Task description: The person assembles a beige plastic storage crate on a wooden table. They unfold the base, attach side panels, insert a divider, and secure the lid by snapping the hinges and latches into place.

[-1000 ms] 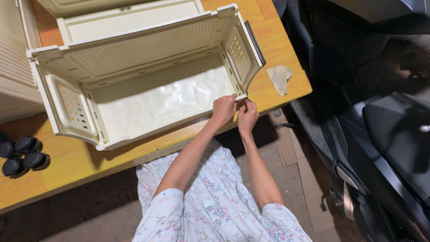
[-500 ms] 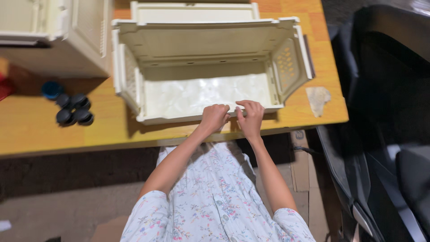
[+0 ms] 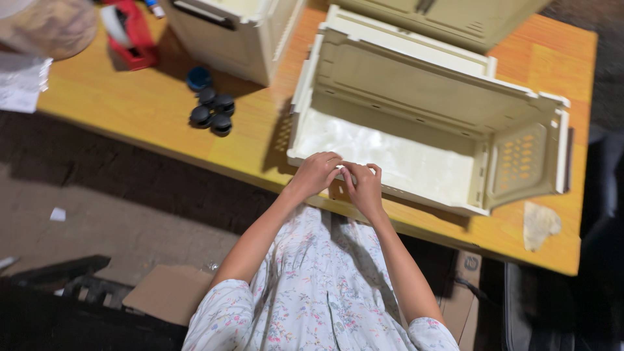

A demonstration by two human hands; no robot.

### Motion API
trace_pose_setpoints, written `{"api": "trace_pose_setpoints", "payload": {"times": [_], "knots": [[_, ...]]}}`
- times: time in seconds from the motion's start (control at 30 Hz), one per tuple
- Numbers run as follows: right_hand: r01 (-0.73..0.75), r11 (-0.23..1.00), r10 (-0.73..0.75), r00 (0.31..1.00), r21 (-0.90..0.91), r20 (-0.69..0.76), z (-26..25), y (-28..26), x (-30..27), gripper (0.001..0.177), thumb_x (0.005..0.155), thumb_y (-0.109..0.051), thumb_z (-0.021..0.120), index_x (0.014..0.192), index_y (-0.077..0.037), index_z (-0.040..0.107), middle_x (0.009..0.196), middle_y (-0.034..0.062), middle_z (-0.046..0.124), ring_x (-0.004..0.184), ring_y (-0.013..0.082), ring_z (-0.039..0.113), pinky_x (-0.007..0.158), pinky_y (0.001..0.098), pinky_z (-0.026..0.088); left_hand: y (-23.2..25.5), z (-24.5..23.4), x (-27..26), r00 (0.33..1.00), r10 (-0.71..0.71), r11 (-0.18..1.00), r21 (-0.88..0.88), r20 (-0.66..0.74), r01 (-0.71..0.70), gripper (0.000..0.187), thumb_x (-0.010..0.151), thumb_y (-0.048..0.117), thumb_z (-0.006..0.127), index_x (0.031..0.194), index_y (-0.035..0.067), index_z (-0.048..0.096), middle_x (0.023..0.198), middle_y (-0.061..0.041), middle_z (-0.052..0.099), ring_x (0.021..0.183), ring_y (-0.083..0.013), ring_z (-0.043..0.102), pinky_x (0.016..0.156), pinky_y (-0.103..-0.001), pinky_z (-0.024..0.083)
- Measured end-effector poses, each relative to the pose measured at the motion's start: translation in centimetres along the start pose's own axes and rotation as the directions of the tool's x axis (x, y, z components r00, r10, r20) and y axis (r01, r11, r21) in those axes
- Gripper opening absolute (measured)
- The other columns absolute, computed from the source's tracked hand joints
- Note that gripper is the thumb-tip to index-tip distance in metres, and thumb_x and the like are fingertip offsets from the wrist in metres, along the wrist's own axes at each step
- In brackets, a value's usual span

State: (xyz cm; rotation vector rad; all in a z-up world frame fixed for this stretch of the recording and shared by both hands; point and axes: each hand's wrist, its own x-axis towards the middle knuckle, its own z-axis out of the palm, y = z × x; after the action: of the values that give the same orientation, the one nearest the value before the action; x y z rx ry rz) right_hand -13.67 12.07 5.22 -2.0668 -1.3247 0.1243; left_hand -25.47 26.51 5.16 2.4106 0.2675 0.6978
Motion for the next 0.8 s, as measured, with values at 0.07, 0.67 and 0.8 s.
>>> {"api": "trace_pose_setpoints", "payload": {"times": [0.07, 0.67, 0.8], "knots": [[0.014, 1.0, -0.015, 0.999, 0.024, 0.032, 0.9, -1.3, 1.0, 0.017, 0.104, -0.02, 0.064, 0.113, -0.01, 0.076, 0.095, 0.0069, 0.075, 0.087, 0.0238, 0.068, 0.103, 0.0432, 0.04, -0.4, -1.5, -1.3, 0.96, 0.139, 0.989, -0.006, -0.241, -0.145, 0.018, 0.086, 0.007, 0.067, 0.104, 0.005, 0.069, 0.113, -0.012, 0.071, 0.104, -0.0332, 0.069, 0.086, -0.045, 0.057], [0.201, 0.979, -0.197, 0.976, 0.031, -0.093, 7.7, -6.6, 4.3, 0.027, 0.084, -0.02, 0.085, 0.108, -0.01, 0.076, 0.093, 0.0036, 0.072, 0.084, 0.0232, 0.066, 0.082, 0.0371, 0.041, -7.2, 0.2, -5.9, 0.68, -0.618, 0.697, -0.674, -0.394, 0.243, 0.018, 0.103, 0.015, 0.064, 0.106, -0.003, 0.066, 0.091, -0.005, 0.065, 0.079, -0.011, 0.062, 0.072, -0.028, 0.052], [0.215, 0.976, -0.211, 0.967, 0.015, -0.14, 8.4, -6.7, 4.3, 0.021, 0.086, -0.017, 0.084, 0.104, -0.011, 0.075, 0.091, 0.003, 0.07, 0.084, 0.0233, 0.065, 0.084, 0.0371, 0.04, -7.6, 0.7, -5.9, 0.675, -0.602, 0.715, -0.664, -0.426, 0.218, 0.016, 0.102, 0.013, 0.064, 0.104, -0.003, 0.064, 0.091, -0.005, 0.065, 0.079, -0.0111, 0.061, 0.072, -0.027, 0.052]]}}
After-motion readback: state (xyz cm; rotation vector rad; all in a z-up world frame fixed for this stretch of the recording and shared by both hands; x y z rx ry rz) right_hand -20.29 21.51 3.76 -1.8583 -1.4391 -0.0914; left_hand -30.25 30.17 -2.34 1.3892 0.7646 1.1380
